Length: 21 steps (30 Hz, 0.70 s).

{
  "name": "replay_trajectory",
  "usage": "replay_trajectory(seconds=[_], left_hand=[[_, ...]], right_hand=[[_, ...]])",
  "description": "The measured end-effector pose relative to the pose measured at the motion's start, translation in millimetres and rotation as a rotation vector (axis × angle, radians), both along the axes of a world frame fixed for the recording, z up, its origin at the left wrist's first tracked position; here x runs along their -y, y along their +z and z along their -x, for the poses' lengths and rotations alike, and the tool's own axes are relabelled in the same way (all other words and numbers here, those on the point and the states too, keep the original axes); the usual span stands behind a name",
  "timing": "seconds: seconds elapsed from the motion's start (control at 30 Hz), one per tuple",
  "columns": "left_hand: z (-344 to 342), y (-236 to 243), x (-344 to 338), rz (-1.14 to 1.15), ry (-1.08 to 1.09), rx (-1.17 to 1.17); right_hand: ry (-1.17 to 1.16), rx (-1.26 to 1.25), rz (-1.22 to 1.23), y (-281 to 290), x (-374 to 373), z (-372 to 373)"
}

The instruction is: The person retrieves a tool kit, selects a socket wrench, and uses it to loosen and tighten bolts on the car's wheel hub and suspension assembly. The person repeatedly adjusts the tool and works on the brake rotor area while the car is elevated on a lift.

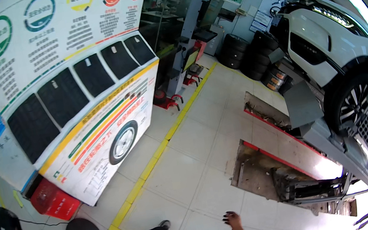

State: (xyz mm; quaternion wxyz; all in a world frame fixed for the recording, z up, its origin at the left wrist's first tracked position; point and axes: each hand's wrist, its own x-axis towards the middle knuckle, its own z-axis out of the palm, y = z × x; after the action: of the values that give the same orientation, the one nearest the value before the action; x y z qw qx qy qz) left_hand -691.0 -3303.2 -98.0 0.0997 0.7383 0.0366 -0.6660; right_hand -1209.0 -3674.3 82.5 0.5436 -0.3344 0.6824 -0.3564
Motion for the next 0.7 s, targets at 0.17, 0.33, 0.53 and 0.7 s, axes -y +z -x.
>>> replay_trajectory(seconds=[0.17,0.33,0.53,0.7], left_hand=[[43,31,371,0.373,-0.013,0.143],[69,124,752,0.832,-0.288,0.37],[138,88,974,0.769,0.176,0.201],[185,15,1057,0.336,0.067,-0.093]], right_hand=[[0.276,-0.009,-0.416,-53,101,58],[-0.001,0.153,-0.509,-122,190,120],[0.026,0.067,-0.56,-121,489,193],[0.415,-0.241,-0.359,-129,809,293]])
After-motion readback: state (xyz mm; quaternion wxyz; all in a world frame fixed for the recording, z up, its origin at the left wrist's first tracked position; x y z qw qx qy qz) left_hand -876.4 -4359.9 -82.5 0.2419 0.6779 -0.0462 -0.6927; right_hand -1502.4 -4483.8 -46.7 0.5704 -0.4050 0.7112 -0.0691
